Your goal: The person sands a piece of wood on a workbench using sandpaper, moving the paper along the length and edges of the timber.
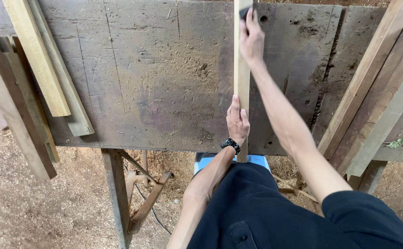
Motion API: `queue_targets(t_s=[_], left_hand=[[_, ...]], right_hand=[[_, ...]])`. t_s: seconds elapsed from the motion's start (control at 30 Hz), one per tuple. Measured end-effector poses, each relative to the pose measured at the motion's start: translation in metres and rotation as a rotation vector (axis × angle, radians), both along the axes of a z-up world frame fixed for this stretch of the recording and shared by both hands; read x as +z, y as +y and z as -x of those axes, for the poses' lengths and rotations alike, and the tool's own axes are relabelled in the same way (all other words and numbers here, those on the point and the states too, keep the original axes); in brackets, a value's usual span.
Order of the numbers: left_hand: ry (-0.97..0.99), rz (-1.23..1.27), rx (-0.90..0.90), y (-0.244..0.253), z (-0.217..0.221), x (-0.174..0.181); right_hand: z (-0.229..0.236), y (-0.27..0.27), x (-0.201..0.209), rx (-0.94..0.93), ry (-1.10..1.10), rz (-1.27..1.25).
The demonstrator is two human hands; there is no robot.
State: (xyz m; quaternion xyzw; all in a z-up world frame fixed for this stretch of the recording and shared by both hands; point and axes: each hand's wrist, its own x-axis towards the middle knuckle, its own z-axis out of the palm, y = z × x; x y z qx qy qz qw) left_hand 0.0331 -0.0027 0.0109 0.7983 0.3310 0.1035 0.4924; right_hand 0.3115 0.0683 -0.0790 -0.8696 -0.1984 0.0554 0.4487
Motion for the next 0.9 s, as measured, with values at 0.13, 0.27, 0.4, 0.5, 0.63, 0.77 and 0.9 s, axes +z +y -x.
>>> queue_targets(t_s=[0.13,0.27,0.4,0.5,0.63,0.77,0.9], left_hand=[[-0.002,-0.006,0.005,-0.004,0.001,-0.007],[0.026,0.011,0.016,-0.004,0.000,-0.011],[0.015,-0.070,0.015,-0.005,-0.001,-0.006],[-0.002,-0.082,0.037,-0.004,-0.003,-0.004],[0.008,-0.093,0.026,-0.005,-0.003,-0.008],[0.009,-0.098,0.016,-0.006,0.000,-0.011],[0.015,-0.081,-0.006,-0.005,0.000,-0.012]], right_hand=[[0.108,-0.048,0.051,-0.029,0.137,0.073],[0.160,-0.074,0.071,0.006,-0.053,0.101],[0.109,-0.040,0.046,-0.074,0.195,0.106],[0.028,0.004,0.006,-0.053,0.041,0.045],[-0.057,0.045,-0.040,-0.054,-0.064,0.233],[-0.046,0.038,-0.034,-0.067,-0.045,0.138],[0.058,-0.020,0.009,-0.059,0.099,0.013]])
